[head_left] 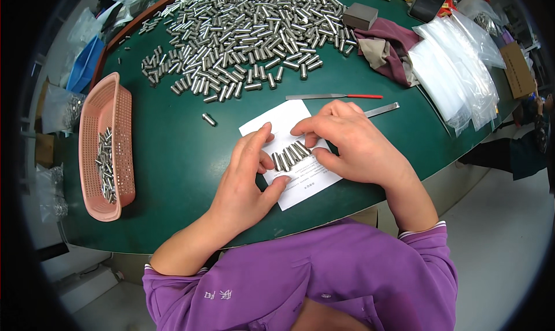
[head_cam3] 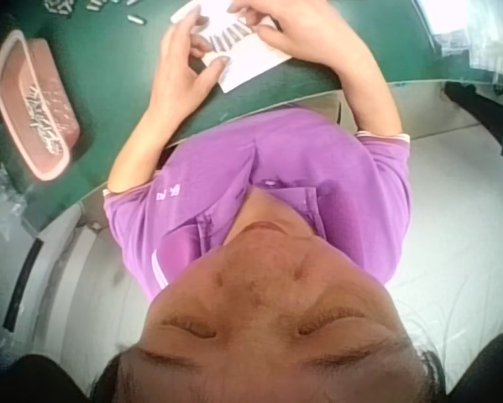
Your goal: The person sorts small cylindrical metal parts from a large pile on a green table. They use a metal file to scrape or deburr the parts one by one, then place them onto a white paper sheet. The person occasionally picks up the parts to inspect them before continuing the sorting process.
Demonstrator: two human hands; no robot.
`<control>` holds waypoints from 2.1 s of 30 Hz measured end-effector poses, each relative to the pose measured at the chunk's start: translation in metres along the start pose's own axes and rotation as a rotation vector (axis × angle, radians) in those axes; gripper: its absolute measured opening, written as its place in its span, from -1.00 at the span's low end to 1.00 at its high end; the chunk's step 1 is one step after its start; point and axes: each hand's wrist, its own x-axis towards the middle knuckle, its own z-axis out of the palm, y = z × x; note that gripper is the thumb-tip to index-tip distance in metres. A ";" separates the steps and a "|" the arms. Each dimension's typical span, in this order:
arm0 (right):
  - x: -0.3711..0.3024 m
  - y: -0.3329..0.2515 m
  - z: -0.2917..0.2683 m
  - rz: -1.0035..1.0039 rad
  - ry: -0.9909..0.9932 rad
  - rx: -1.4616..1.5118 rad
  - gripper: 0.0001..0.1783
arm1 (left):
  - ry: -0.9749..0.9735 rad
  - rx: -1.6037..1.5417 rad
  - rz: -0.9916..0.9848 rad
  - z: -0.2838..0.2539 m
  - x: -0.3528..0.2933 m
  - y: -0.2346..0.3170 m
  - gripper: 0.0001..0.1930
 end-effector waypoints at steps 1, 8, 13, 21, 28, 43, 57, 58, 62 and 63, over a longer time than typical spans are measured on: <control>0.000 0.000 0.001 -0.003 0.003 -0.003 -0.61 | -0.003 0.016 0.003 0.000 0.000 0.000 -0.14; -0.001 0.000 0.000 0.004 -0.008 0.005 -0.61 | 0.002 0.037 -0.026 0.002 0.002 0.003 -0.28; -0.002 0.002 0.001 0.005 -0.022 0.005 -0.61 | -0.065 0.215 -0.070 0.008 0.012 0.009 -0.43; -0.002 0.004 -0.001 0.002 -0.030 0.008 -0.62 | -0.001 0.302 -0.021 0.018 0.026 0.010 -0.61; 0.009 0.007 -0.026 0.069 0.129 -0.099 -0.67 | 0.050 0.188 -0.090 0.016 0.025 0.007 -0.63; 0.022 0.046 -0.023 0.151 0.100 -0.315 -0.93 | 0.063 -0.300 -0.308 0.014 0.033 -0.007 -0.66; 0.020 0.016 -0.019 0.147 -0.052 0.040 -0.89 | 0.111 -0.531 -0.386 0.017 0.035 -0.012 -0.63; 0.022 0.015 -0.013 0.099 -0.039 0.030 -0.89 | 0.112 -0.535 -0.372 0.018 0.035 -0.013 -0.63; 0.026 0.009 -0.010 0.130 -0.045 0.040 -0.86 | 0.144 -0.604 -0.361 0.018 0.035 -0.013 -0.64; 0.023 0.014 -0.017 0.171 -0.051 0.062 -0.86 | 0.132 -0.589 -0.377 0.016 0.032 -0.015 -0.64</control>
